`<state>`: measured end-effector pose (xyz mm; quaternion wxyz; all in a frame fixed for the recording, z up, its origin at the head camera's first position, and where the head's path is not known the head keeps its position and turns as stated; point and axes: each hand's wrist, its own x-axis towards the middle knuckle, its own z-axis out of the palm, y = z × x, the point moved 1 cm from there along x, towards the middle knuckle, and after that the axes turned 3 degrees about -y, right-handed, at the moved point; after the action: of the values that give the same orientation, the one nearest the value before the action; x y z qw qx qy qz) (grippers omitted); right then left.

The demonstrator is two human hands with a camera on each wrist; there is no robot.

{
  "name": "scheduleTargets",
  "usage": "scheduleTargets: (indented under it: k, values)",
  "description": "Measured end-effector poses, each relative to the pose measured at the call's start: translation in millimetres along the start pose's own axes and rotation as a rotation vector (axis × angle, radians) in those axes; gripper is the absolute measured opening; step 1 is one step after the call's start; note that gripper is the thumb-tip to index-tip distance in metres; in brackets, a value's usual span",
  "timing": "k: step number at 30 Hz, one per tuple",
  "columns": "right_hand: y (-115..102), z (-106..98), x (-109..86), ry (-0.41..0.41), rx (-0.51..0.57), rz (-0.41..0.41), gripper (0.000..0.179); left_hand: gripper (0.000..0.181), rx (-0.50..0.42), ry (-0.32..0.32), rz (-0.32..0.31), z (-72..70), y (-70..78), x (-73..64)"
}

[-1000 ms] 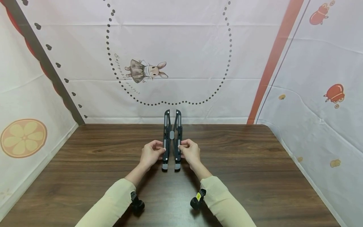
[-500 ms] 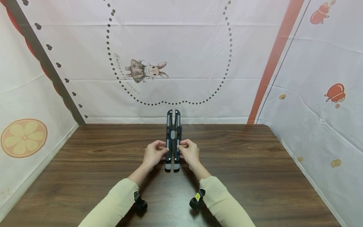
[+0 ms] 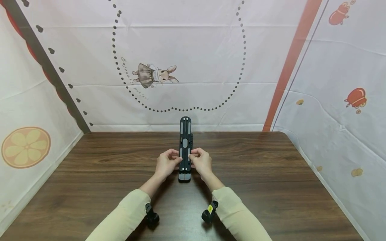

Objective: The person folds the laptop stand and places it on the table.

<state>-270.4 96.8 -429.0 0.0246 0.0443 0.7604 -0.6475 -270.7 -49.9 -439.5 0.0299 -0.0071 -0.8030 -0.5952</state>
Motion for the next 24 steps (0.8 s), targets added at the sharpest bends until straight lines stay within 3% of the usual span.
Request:
scheduleTargets:
  k: [24]
  values:
    - [-4.6,-2.3,-0.9,-0.026,-0.011,0.000,0.012,0.016,0.069,-0.017,0.031,0.9,4.1,1.3]
